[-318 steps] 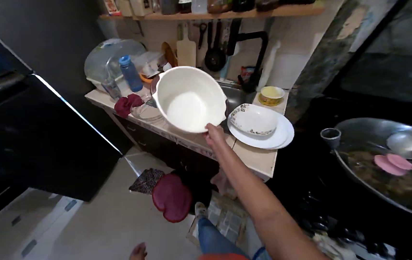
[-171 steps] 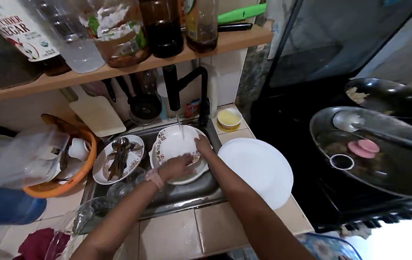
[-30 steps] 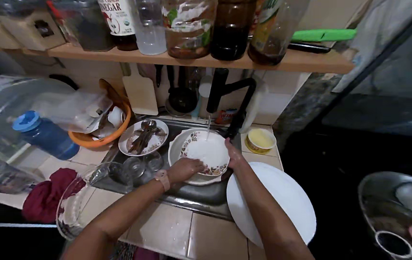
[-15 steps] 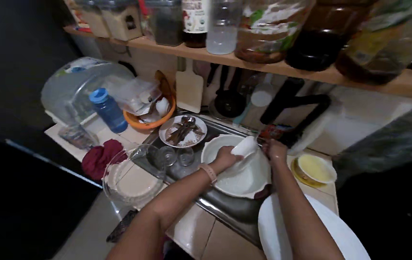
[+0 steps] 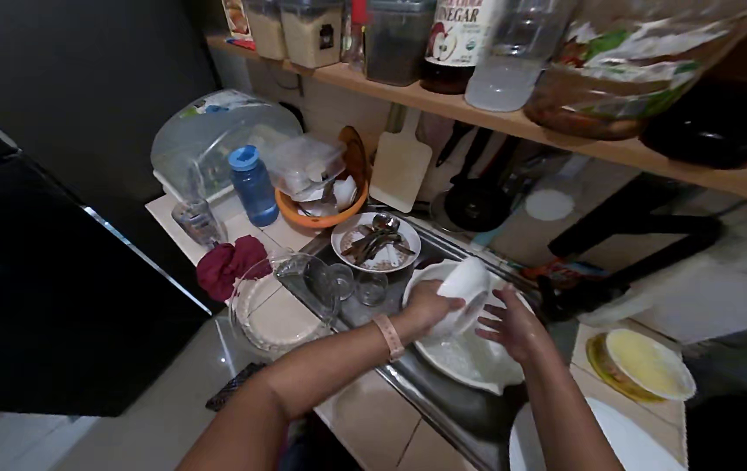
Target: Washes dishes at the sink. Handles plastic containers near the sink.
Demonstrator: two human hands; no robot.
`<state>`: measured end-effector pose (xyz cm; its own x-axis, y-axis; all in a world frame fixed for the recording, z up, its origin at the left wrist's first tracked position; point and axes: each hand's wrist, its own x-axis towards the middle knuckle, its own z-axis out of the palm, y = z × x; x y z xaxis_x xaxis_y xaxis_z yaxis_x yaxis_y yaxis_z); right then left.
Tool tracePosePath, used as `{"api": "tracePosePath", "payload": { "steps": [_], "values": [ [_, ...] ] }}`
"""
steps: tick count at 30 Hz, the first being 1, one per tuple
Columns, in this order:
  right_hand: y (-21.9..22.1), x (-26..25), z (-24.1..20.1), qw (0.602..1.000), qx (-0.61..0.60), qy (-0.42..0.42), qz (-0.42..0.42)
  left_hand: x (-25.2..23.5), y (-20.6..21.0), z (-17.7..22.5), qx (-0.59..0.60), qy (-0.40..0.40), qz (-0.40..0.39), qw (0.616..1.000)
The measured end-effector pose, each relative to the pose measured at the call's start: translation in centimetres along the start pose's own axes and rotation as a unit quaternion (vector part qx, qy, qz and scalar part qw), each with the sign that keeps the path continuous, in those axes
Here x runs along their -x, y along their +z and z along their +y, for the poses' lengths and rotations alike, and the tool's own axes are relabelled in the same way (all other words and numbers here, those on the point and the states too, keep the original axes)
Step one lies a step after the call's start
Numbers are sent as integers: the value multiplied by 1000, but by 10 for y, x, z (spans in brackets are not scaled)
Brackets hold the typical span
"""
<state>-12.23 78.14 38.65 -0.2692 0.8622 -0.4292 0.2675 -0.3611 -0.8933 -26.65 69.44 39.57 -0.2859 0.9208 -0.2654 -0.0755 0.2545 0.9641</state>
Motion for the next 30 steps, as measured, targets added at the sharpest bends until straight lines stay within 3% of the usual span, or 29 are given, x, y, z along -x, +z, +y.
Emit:
{"api": "tracePosePath", "payload": {
  "steps": [3, 7, 10, 13, 15, 18, 20, 23, 25, 28, 30],
  "values": [
    [7, 30, -18, 996, -95, -5, 1, 16, 2, 5, -132, 74, -50, 987],
    [-5, 52, -29, 991, -135, -4, -2, 30, 0, -15, -254, 247, -104, 929],
    [7, 62, -35, 983, -151, 32, 96, 35, -6, -26, -277, 295, -145, 903],
    [21, 65, -35, 982, -64, 37, 174, 37, -9, -42, -264, 326, -157, 894],
    [27, 68, -34, 983, 26, -4, 180, 35, -13, -46, -267, 334, -182, 885],
    [34, 70, -34, 967, 169, -85, 172, 22, -27, -42, -342, 331, -269, 837],
    [40, 73, -37, 922, 324, -146, 155, 12, -47, -33, -375, 331, -297, 813],
    [67, 77, -40, 835, 479, -213, 165, -3, -93, -12, -396, 312, -273, 819],
    [76, 70, -44, 851, 430, -240, 185, -15, -129, 6, -398, 288, -239, 837],
    [90, 56, -61, 921, 249, -219, 203, -35, -182, 27, -410, 222, -188, 864],
    [115, 48, -76, 920, 233, -235, 210, -51, -214, 33, -427, 170, -150, 876]
  ]
}}
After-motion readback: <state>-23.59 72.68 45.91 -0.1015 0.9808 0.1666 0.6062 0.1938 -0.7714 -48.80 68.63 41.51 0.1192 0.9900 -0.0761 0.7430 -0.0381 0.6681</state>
